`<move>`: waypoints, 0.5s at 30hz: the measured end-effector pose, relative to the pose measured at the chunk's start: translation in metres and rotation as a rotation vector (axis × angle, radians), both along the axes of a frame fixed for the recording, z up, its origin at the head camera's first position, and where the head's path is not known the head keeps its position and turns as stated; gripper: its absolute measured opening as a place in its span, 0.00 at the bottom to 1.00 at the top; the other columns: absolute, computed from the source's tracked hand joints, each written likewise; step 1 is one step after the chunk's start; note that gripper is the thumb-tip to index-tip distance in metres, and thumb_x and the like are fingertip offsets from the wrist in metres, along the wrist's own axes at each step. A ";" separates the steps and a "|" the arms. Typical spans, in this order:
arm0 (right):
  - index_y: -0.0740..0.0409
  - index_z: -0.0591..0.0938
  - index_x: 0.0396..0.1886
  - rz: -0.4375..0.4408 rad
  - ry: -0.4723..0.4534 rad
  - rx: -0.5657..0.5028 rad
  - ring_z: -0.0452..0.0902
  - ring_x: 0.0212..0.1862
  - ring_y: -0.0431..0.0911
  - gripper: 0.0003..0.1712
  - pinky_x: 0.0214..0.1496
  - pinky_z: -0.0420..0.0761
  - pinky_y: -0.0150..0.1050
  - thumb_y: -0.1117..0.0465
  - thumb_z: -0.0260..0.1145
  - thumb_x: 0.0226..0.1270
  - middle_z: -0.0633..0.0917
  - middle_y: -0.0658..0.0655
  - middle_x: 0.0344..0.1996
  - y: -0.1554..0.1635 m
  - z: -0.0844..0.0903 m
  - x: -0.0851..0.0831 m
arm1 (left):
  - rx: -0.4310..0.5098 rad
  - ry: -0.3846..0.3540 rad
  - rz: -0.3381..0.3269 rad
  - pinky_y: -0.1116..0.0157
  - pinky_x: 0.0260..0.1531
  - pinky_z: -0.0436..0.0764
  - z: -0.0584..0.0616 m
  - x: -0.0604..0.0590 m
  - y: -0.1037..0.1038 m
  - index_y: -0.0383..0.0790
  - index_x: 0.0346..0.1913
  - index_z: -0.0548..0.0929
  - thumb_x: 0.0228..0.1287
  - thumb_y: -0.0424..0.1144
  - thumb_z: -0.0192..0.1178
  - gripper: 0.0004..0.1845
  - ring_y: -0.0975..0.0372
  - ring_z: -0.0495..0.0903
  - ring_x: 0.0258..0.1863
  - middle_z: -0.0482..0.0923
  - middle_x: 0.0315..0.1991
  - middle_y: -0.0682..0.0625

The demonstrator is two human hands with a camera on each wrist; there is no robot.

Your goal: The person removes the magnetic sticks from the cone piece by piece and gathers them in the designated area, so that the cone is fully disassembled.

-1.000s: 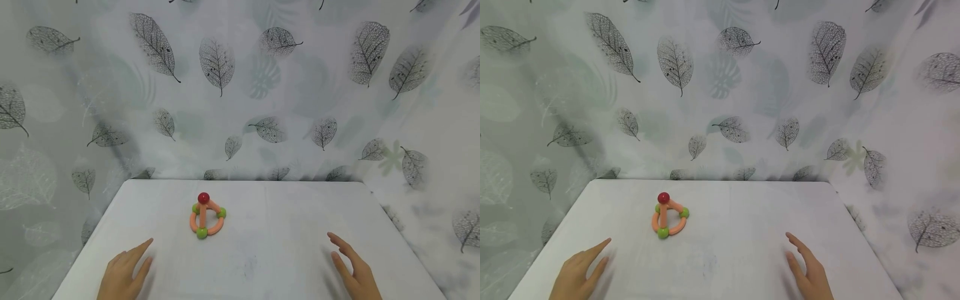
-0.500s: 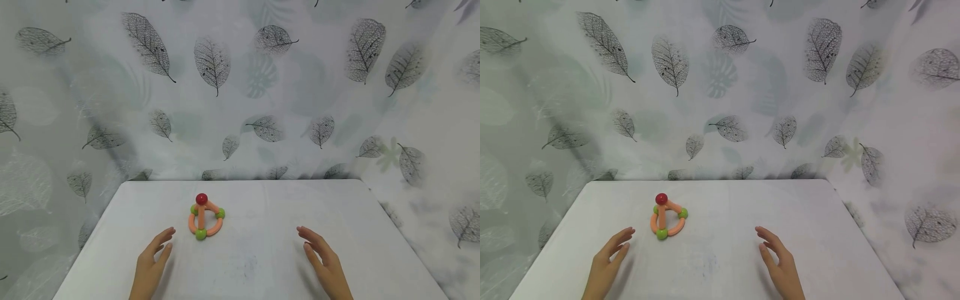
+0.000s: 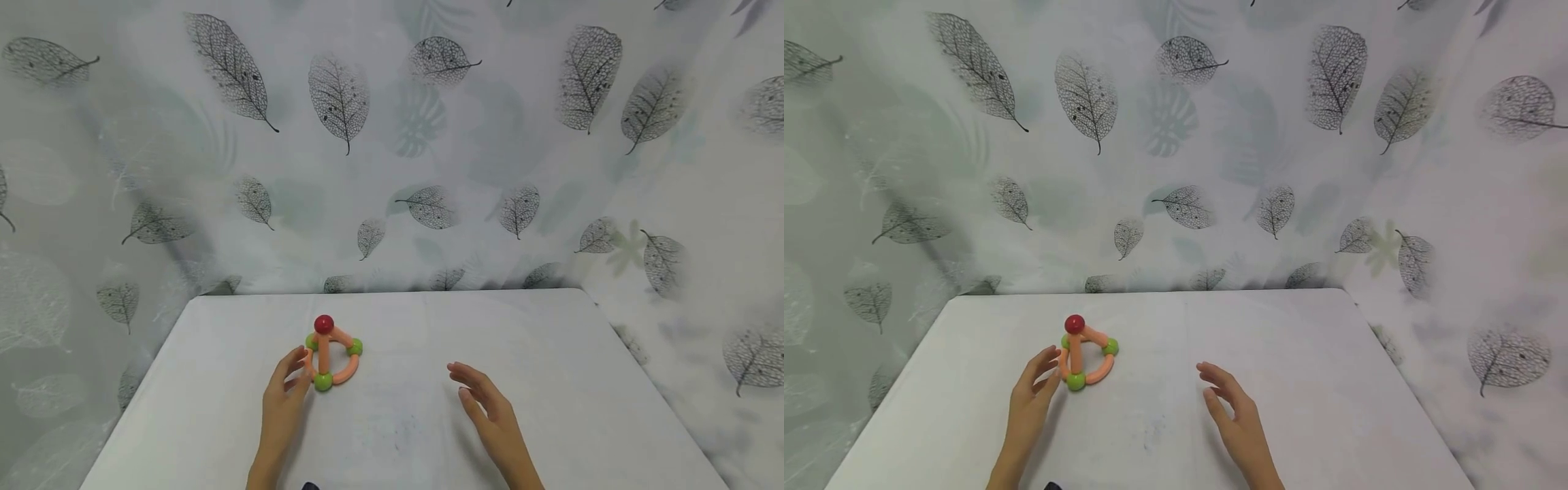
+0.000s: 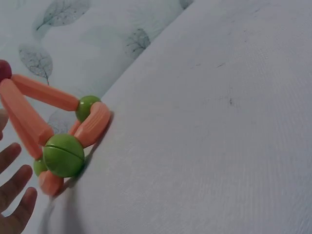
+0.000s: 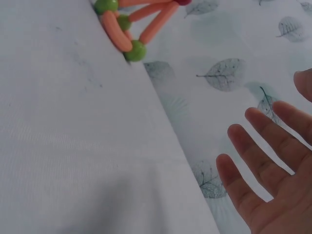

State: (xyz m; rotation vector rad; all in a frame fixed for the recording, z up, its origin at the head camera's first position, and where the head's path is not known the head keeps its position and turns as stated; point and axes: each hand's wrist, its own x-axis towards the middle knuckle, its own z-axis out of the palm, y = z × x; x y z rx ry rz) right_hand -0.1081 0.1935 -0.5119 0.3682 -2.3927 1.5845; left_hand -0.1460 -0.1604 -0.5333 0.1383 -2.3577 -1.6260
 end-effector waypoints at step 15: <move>0.34 0.76 0.69 -0.003 -0.073 -0.015 0.82 0.64 0.41 0.22 0.67 0.80 0.44 0.56 0.61 0.80 0.84 0.41 0.64 -0.030 0.008 -0.011 | -0.111 0.062 0.039 0.73 0.48 0.81 -0.012 -0.013 0.015 0.43 0.62 0.83 0.65 0.29 0.70 0.23 0.60 0.84 0.50 0.87 0.52 0.49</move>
